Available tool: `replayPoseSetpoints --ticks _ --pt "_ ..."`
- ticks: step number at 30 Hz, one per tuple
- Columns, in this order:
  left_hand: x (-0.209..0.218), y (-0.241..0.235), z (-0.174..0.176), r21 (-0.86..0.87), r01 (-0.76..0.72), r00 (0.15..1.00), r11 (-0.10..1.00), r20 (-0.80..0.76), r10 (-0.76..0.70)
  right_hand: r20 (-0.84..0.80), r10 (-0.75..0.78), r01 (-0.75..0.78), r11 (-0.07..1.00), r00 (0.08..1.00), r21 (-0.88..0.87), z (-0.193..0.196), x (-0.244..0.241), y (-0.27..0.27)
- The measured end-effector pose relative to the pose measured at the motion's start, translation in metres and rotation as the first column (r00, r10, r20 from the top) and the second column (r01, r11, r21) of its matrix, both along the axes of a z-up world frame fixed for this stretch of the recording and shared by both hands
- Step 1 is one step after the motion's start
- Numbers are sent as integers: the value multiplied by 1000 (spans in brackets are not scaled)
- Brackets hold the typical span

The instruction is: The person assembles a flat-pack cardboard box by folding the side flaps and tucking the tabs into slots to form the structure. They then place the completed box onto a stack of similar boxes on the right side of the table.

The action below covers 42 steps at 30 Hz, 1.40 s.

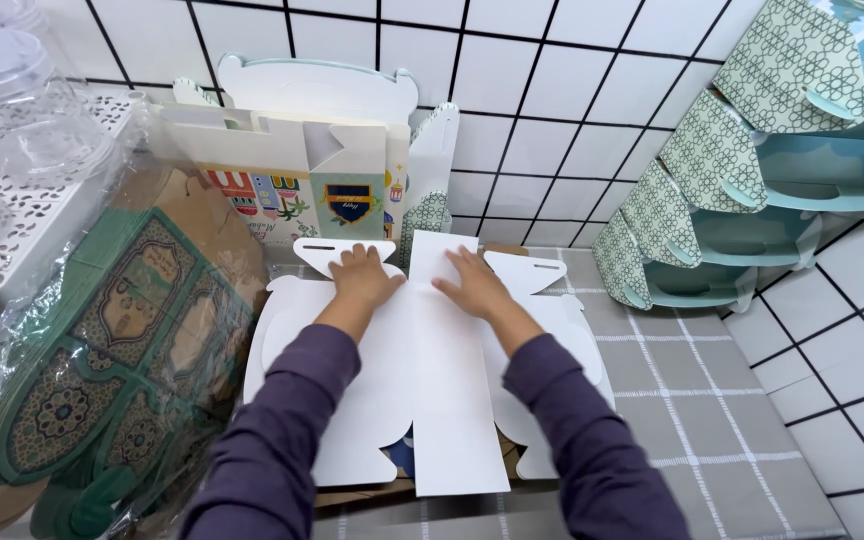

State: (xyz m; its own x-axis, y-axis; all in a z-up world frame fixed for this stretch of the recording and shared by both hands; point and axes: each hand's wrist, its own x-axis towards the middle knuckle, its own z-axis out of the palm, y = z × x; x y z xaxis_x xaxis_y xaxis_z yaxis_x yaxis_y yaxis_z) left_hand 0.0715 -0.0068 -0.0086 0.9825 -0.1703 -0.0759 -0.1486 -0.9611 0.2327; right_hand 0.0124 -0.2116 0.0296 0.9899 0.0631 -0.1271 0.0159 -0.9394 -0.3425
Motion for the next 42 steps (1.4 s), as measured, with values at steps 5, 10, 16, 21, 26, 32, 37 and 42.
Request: replayPoseSetpoints --ticks 5,10,16,21,26,32,37,42 --pt "-3 -15 -10 -120 -121 991 985 36 126 132 -101 87 991 986 103 -45 24 25" --pt "-2 -12 -41 -183 -166 981 969 67 181 94 -110 103 992 989 75 -31 2 43" --pt "-4 -10 -41 -237 -131 983 963 95 157 60 -114 110 992 992 66 -37 6 41" --pt "-7 -9 -42 -257 -116 977 959 143 157 21 -119 118 992 993 44 -35 5 43" --pt "2 -11 -58 -292 -121 961 949 206 186 88 -153 145 985 984 96 -47 8 39" --pt "-3 -17 -57 -276 -49 824 960 532 195 400 -248 190 965 882 180 -59 7 38" --pt "2 -20 -64 -214 9 723 977 676 141 569 -282 197 958 772 208 -80 19 27" --pt "12 -19 -77 -239 44 618 970 770 161 663 -381 196 920 644 338 -94 29 15"
